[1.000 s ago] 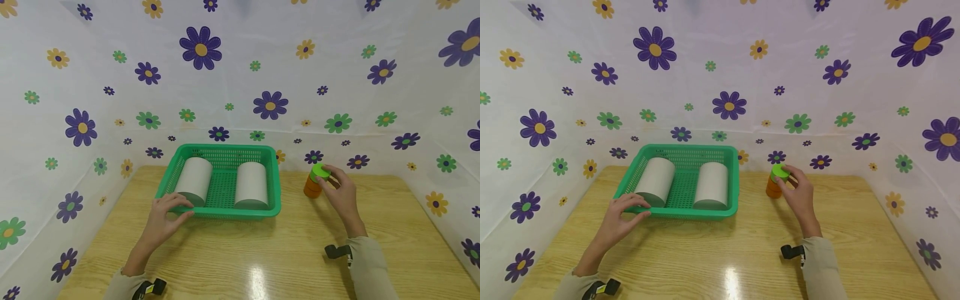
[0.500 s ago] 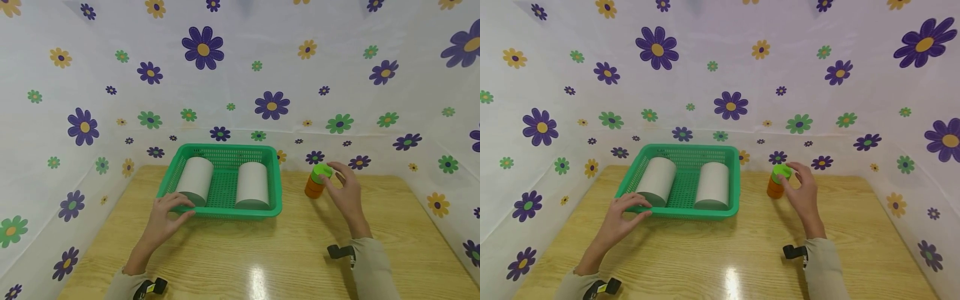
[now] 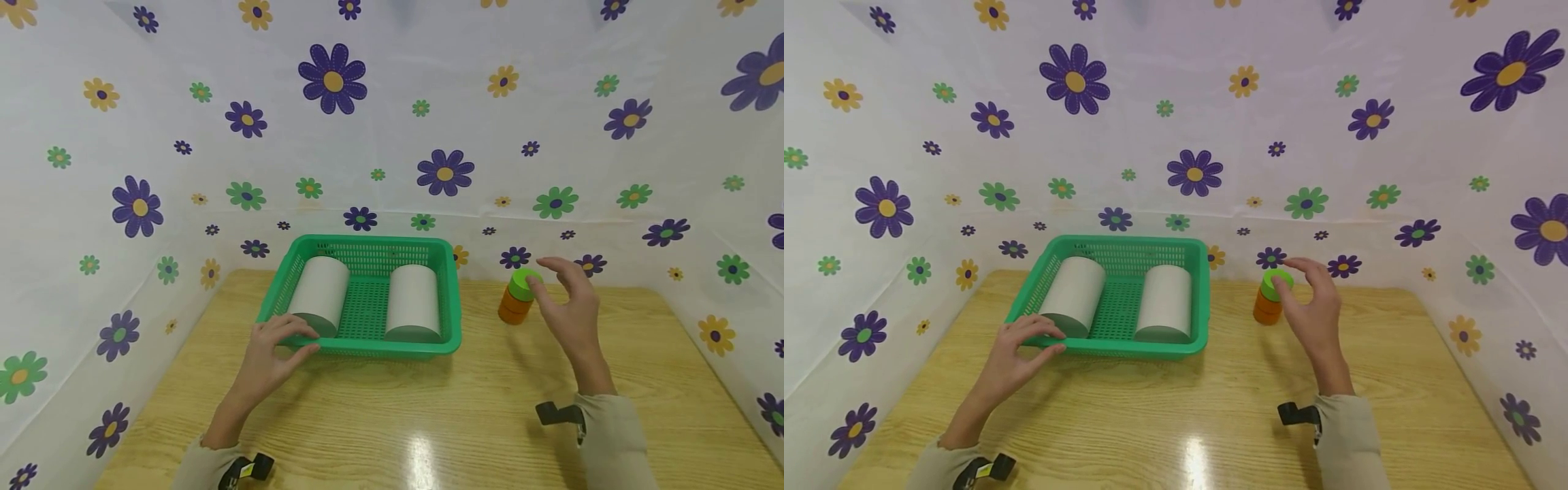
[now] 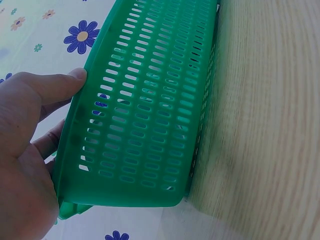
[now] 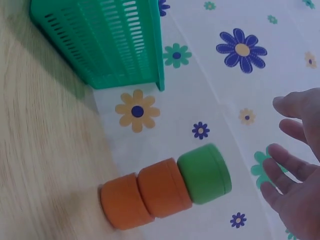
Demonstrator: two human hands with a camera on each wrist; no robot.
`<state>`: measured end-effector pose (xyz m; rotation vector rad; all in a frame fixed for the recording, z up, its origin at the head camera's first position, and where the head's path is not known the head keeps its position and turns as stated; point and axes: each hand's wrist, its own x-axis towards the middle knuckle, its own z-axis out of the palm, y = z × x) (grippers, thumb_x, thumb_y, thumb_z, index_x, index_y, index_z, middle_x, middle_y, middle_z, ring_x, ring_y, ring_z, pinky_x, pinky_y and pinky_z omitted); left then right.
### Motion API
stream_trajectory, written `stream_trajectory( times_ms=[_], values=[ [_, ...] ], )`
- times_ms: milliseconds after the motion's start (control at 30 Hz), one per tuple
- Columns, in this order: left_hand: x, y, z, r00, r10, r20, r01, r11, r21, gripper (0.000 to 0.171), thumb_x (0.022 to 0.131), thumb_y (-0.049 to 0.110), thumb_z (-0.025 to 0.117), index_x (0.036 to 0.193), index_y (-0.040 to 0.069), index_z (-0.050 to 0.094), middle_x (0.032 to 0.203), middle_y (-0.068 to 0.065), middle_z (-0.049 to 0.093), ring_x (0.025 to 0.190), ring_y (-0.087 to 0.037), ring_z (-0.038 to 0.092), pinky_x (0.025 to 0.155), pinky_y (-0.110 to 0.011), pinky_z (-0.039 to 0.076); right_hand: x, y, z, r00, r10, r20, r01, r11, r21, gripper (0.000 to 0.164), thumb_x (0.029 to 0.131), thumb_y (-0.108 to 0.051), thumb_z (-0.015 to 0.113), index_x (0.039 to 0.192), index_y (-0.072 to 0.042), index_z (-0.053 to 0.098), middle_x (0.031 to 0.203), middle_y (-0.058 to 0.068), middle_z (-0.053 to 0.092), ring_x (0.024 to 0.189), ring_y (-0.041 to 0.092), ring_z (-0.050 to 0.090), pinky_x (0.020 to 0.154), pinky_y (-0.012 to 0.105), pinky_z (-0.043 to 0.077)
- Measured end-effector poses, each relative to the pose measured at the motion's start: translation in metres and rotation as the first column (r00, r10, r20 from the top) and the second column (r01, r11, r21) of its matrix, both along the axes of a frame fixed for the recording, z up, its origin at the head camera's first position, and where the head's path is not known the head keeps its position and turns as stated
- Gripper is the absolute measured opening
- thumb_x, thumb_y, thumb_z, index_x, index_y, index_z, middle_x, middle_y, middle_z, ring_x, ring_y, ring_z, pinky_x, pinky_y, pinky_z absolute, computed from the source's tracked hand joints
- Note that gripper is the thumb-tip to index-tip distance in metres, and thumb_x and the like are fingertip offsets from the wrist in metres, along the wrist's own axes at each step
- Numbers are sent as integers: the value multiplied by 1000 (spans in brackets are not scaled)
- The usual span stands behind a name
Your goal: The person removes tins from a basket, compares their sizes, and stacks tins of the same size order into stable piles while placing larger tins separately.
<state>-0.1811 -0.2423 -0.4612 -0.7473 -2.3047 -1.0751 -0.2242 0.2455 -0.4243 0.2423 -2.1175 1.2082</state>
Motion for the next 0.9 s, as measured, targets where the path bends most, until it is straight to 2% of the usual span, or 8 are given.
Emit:
stream_trajectory(
  times_ms=[167, 300, 467, 500, 600, 733, 900],
  values=[
    [0, -1, -1, 1000, 5, 25, -4, 1000, -15, 28, 78, 6, 89, 96, 22, 75, 104, 8, 70, 102, -17, 59, 81, -41, 24, 3, -11, 3, 997, 62, 39, -64, 998, 29, 40, 89, 9, 74, 127, 5, 64, 128, 19, 63, 120, 19, 56, 104, 21, 42],
    [0, -2, -2, 999, 4, 41, -4, 1000, -20, 28, 78, 8, 89, 97, 22, 75, 105, 8, 69, 104, -16, 58, 83, -41, 24, 6, -19, 4, 992, 117, 48, -120, 991, 66, 41, 89, 6, 75, 128, 1, 65, 127, 16, 64, 115, 28, 59, 101, 20, 43],
    [-1, -3, -3, 1000, -4, 26, 5, 1000, -17, 27, 79, 7, 88, 98, 22, 75, 104, 7, 69, 103, -17, 59, 82, -42, 24, 11, -33, 8, 979, 197, 61, -202, 973, 111, 41, 91, 1, 75, 130, 0, 64, 127, 14, 64, 114, 33, 61, 98, 17, 45],
    [-1, -3, -3, 1000, -4, 24, 5, 1000, -17, 27, 79, 7, 88, 98, 22, 75, 104, 7, 69, 102, -17, 59, 82, -42, 24, 12, -35, 8, 976, 205, 72, -212, 969, 123, 42, 91, -1, 76, 131, -2, 63, 128, 13, 63, 114, 33, 61, 98, 19, 46],
    [-2, -3, -4, 1000, -6, 23, 6, 1000, -17, 27, 79, 7, 88, 97, 22, 75, 103, 7, 69, 102, -17, 59, 82, -42, 24, 13, -42, 6, 970, 220, 107, -235, 960, 151, 43, 92, -5, 76, 133, -4, 62, 130, 13, 62, 114, 33, 63, 99, 37, 51],
    [-2, -2, -4, 999, -5, 42, 6, 1000, -15, 26, 79, 9, 88, 97, 23, 75, 104, 9, 69, 103, -16, 59, 83, -41, 25, 13, -50, 5, 957, 258, 131, -277, 946, 166, 46, 92, -5, 76, 135, -4, 60, 132, 14, 61, 113, 36, 63, 94, 61, 50],
    [-1, -3, -3, 999, 0, 48, 1, 1000, -11, 27, 79, 9, 88, 97, 23, 75, 105, 8, 69, 104, -16, 59, 84, -42, 26, 9, -64, 11, 927, 330, 177, -359, 918, 168, 50, 92, -7, 77, 138, -4, 58, 136, 14, 57, 116, 37, 62, 94, 60, 51]
  ],
)
